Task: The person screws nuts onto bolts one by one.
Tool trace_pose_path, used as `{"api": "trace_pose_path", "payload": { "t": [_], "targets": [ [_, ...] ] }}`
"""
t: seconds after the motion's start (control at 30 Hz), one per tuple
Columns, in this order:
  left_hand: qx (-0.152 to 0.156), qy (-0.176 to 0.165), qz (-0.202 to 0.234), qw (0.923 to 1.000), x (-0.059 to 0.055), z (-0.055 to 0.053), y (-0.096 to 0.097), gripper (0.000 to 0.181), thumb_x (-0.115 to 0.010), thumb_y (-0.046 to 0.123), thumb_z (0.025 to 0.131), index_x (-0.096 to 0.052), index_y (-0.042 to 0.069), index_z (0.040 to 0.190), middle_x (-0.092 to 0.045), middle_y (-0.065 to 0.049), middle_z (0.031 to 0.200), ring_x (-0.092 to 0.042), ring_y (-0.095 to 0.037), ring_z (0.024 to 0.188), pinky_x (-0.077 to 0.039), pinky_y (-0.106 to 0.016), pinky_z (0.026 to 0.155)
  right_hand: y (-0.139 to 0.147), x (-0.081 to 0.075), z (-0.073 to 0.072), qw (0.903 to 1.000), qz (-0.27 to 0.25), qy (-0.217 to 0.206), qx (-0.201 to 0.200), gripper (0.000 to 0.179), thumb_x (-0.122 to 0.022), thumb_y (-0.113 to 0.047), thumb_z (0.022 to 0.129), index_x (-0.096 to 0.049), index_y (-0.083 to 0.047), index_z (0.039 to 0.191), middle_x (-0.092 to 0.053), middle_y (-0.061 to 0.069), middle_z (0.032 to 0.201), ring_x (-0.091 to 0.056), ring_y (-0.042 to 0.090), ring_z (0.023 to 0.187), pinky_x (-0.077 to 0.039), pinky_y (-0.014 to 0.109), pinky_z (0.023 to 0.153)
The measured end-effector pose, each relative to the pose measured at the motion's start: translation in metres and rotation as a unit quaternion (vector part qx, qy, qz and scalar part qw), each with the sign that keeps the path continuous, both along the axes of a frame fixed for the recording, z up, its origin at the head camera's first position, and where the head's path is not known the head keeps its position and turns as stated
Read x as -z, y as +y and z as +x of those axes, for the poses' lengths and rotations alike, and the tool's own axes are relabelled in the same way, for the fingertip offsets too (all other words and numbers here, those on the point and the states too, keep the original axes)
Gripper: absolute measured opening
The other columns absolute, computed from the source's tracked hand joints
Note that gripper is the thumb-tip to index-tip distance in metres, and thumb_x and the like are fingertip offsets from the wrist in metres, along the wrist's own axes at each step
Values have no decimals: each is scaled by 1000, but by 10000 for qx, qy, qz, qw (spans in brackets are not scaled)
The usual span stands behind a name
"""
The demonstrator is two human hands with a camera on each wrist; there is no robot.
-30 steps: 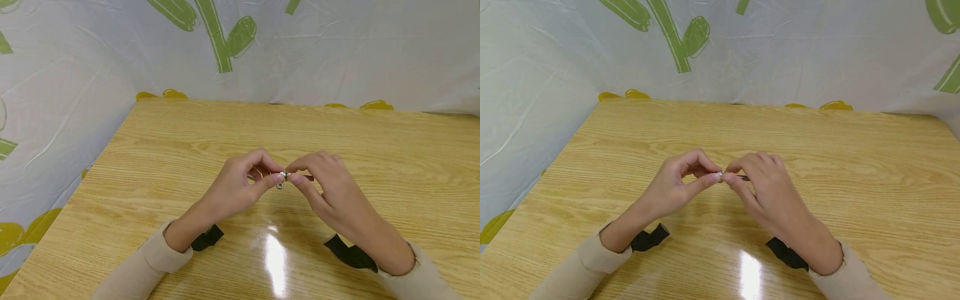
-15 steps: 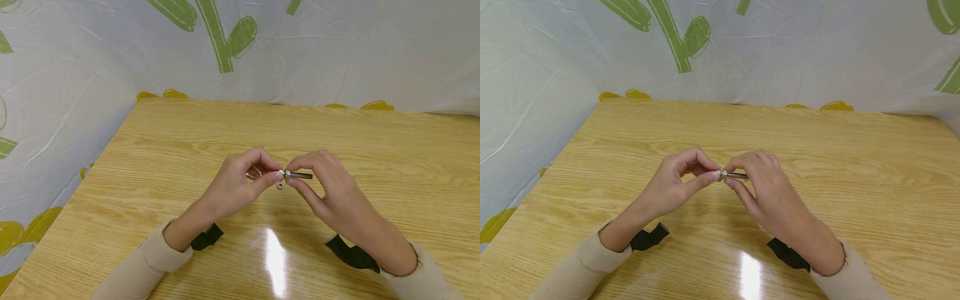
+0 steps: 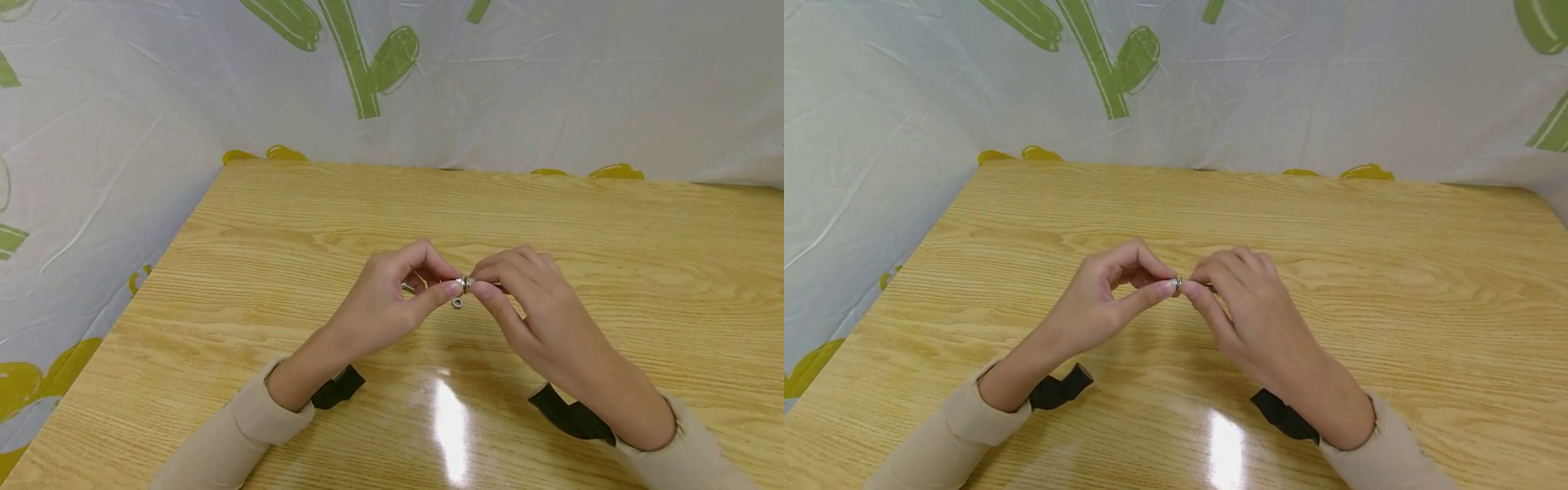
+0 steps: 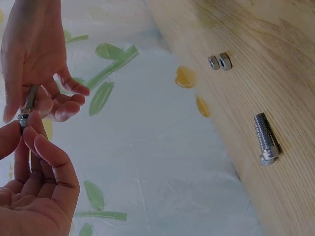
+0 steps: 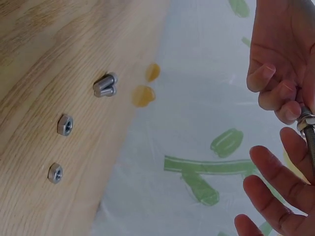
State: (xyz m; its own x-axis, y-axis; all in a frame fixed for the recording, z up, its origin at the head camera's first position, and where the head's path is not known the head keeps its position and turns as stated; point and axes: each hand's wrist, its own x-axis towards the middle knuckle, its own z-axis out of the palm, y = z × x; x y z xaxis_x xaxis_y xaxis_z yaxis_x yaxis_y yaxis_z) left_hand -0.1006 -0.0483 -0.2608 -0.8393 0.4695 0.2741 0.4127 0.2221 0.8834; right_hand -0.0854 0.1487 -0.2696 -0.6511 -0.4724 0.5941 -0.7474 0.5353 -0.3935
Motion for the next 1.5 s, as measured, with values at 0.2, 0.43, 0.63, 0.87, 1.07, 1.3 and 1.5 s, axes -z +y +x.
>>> {"api": "trace_pose_path", "payload": {
  "t": [0.2,0.43,0.63,0.87,1.07,1.3,1.5],
  "targets": [
    [-3,25,19,10000,0,0,0,4,-64,11,88,-61,8,90,-67,0,86,-59,-5,76,-52,-23,68,0,-3,1,9999,81,-18,94,40,-48,-41,95,-56,-4,110,-60,3,104,-52,20,96,-36,35,86],
    [-43,12,1,10000,-1,0,0,4,-64,12,88,-62,9,90,-68,1,86,-59,-4,76,-52,-23,69,-3,-3,-1,9990,-29,412,-149,44,-41,-40,98,-56,1,104,-60,5,100,-51,20,93,-34,32,87],
    [-47,13,-8,10000,-1,0,0,4,-64,12,88,-62,9,90,-68,1,85,-60,-4,75,-52,-23,69,-1,-3,0,9999,67,86,-93,43,-39,-42,98,-58,-3,103,-61,3,99,-49,19,94,-33,33,88],
    [20,14,-69,10000,0,1,1,5,-64,12,88,-62,9,91,-67,1,85,-58,-4,76,-52,-23,69,-1,-2,0,9999,75,33,-86,25,-47,-26,98,-62,-8,92,-63,2,96,-50,19,94,-33,35,83],
    [21,16,-74,10000,0,1,1,4,-63,12,88,-62,9,90,-67,1,85,-58,-4,76,-52,-23,70,1,-2,0,10000,50,24,-4,36,-46,-40,96,-61,-8,101,-62,2,100,-50,20,96,-34,37,84],
    [-8,-26,29,10000,-1,0,1,4,-64,11,88,-62,9,90,-67,1,85,-60,-5,75,-53,-23,69,0,-4,-1,9994,-72,305,-119,42,-42,-41,97,-55,-2,106,-60,4,102,-50,20,93,-34,34,86],
    [-9,-11,-18,10000,-1,0,0,4,-64,11,88,-62,9,90,-67,1,85,-59,-4,75,-52,-23,69,-1,-4,-1,9989,-163,402,-203,40,-43,-39,97,-57,-2,103,-61,4,100,-49,18,92,-33,30,86]
  ]
}}
